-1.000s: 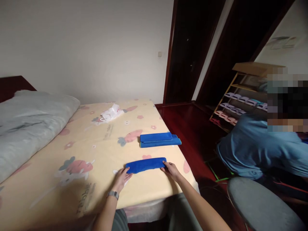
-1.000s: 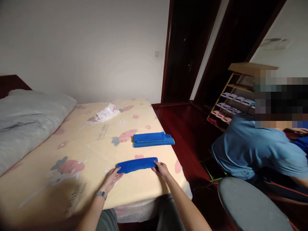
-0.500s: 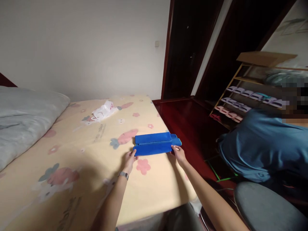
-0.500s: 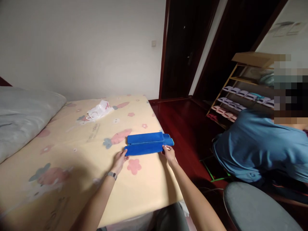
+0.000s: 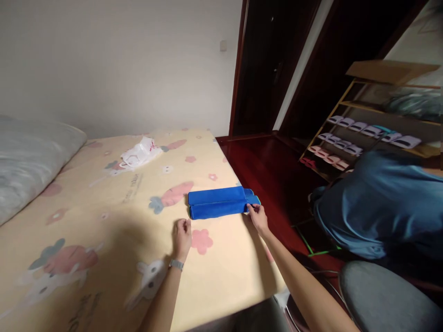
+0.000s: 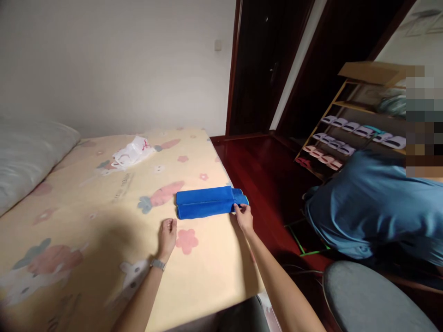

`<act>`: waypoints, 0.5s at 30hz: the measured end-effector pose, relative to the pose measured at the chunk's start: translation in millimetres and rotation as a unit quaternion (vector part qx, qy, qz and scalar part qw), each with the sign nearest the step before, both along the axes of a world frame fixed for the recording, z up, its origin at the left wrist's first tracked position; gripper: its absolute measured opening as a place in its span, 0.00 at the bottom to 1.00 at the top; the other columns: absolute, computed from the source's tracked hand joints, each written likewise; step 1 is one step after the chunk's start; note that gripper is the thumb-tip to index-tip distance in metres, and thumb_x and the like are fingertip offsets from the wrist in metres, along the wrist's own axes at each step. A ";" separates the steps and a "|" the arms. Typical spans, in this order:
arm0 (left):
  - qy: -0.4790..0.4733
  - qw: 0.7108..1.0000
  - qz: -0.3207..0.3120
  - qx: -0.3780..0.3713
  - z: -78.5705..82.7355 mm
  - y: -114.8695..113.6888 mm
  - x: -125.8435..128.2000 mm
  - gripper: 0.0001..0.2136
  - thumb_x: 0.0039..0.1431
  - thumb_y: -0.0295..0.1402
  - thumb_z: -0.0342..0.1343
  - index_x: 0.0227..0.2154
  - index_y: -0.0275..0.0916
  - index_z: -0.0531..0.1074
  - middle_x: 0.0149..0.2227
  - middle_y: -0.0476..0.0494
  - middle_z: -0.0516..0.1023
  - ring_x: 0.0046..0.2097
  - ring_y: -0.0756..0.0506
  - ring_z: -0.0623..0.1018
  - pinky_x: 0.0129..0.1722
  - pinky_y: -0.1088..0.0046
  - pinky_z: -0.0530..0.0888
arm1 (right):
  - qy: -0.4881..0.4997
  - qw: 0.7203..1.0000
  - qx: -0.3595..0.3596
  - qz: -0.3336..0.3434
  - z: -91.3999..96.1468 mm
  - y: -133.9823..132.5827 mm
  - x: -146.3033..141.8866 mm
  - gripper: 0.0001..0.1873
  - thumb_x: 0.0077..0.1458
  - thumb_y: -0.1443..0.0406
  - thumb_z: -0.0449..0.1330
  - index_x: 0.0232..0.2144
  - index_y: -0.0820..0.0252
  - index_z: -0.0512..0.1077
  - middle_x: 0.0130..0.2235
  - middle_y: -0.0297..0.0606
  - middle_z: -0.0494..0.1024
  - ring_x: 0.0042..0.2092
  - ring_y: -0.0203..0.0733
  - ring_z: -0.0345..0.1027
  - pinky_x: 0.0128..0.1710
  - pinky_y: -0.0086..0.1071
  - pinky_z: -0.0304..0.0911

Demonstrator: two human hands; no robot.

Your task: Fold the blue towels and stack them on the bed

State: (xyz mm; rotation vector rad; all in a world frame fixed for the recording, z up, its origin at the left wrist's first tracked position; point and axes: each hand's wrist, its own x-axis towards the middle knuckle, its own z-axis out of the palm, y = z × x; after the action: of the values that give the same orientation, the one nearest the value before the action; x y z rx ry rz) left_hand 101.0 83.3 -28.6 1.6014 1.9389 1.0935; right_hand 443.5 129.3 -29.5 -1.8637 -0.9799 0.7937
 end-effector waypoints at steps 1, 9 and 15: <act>0.049 0.998 -0.014 0.031 -1.1 -16.4 -10.0 0.18 0.67 0.46 0.45 0.45 0.38 0.69 0.46 0.34 0.77 0.48 0.40 0.78 0.50 0.62 0.74 | -0.027 0.999 0.019 0.000 3.1 -5.8 3.1 0.32 0.56 0.42 0.55 0.50 0.60 0.66 0.45 0.45 0.79 0.44 0.48 0.76 0.45 0.35 0.69; 0.278 0.956 -0.020 0.094 -23.2 -119.4 -73.4 0.16 0.64 0.37 0.49 0.52 0.39 0.70 0.57 0.32 0.73 0.62 0.34 0.68 0.63 0.51 0.63 | -0.374 0.823 0.201 0.376 58.7 -25.1 -34.0 0.51 0.46 0.46 0.68 0.67 0.52 0.53 0.70 0.46 0.50 0.70 0.62 0.41 0.68 0.53 0.40; 0.282 0.955 -0.006 0.090 -20.6 -116.9 -66.7 0.17 0.63 0.34 0.49 0.53 0.40 0.70 0.56 0.34 0.74 0.61 0.35 0.69 0.62 0.50 0.64 | -0.495 0.712 0.132 0.480 61.6 48.8 -119.3 0.75 0.29 0.53 0.78 0.71 0.52 0.40 0.72 0.50 0.39 0.71 0.69 0.26 0.67 0.61 0.25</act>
State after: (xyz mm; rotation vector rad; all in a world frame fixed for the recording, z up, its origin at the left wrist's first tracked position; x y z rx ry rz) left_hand 34.3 -33.6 -49.2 2.2113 2.2129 0.8885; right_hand 324.2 178.1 32.2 -1.3446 -2.7088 0.0366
